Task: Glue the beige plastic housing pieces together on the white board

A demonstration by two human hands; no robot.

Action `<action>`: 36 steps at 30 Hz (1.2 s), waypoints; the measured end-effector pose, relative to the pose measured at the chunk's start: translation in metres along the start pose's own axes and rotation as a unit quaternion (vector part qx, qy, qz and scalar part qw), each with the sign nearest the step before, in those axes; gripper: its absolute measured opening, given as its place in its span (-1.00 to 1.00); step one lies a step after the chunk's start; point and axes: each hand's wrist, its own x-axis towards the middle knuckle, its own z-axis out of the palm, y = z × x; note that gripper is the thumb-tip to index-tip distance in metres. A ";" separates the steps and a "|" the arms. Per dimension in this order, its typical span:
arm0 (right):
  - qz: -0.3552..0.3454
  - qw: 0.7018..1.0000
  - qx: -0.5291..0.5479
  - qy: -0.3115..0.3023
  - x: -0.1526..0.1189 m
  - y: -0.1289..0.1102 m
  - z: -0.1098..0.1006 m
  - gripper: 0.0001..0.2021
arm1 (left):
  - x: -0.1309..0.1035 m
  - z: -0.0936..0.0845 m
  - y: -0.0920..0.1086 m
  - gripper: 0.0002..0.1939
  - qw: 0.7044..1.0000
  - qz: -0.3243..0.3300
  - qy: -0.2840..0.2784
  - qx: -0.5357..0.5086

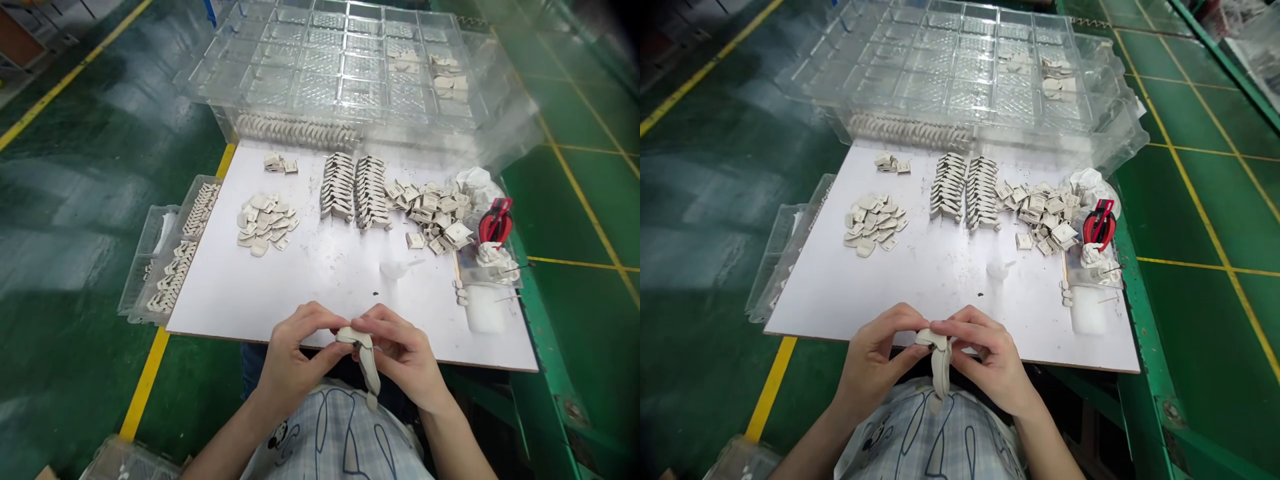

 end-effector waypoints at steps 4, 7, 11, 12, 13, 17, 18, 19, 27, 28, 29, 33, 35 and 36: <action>-0.010 0.999 -0.040 -0.004 0.005 0.001 0.007 -0.58 | -0.007 -0.006 -0.007 -0.82 1.000 -0.027 0.009 -0.009; -0.020 0.996 -0.086 -0.009 0.012 -0.001 0.015 -0.53 | -0.014 -0.017 -0.016 -0.71 0.996 -0.074 0.016 -0.043; -0.018 0.991 -0.118 -0.058 0.024 0.001 0.025 -0.53 | -0.023 -0.028 -0.025 -0.63 0.974 -0.172 -0.011 -0.144; -0.013 0.990 -0.121 -0.070 0.027 0.004 0.028 -0.55 | -0.024 -0.029 -0.026 -0.58 0.969 -0.187 -0.017 -0.163; -0.007 0.989 -0.122 -0.078 0.030 0.006 0.031 -0.57 | -0.025 -0.031 -0.026 -0.55 0.966 -0.195 -0.020 -0.168; 0.017 0.993 -0.107 -0.049 0.035 0.014 0.043 -0.54 | -0.026 -0.047 -0.027 -0.65 0.988 -0.119 0.098 0.010; 0.029 0.994 -0.104 -0.028 0.034 0.015 0.045 -0.56 | -0.026 -0.055 -0.028 -0.70 0.981 -0.083 0.150 0.092; 0.042 0.994 -0.103 -0.005 0.032 0.016 0.047 -0.59 | -0.026 -0.063 -0.030 -0.74 0.964 -0.049 0.197 0.172; 0.128 0.978 -0.137 0.094 0.021 0.015 0.049 -0.69 | -0.046 -0.118 -0.051 -0.86 0.822 0.051 0.320 0.469; 0.125 0.978 -0.140 0.094 0.021 0.016 0.049 -0.68 | -0.048 -0.120 -0.052 -0.86 0.818 0.049 0.323 0.474; 0.120 0.978 -0.142 0.093 0.022 0.016 0.050 -0.69 | -0.050 -0.121 -0.054 -0.86 0.815 0.043 0.326 0.477; 0.105 0.978 -0.154 0.094 0.025 0.017 0.052 -0.72 | -0.050 -0.122 -0.058 -0.86 0.806 0.017 0.327 0.494; 0.102 0.977 -0.158 0.096 0.026 0.017 0.053 -0.73 | -0.048 -0.121 -0.061 -0.85 0.800 0.005 0.327 0.503; 0.100 0.977 -0.159 0.097 0.027 0.017 0.054 -0.74 | -0.046 -0.121 -0.063 -0.85 0.798 0.000 0.328 0.506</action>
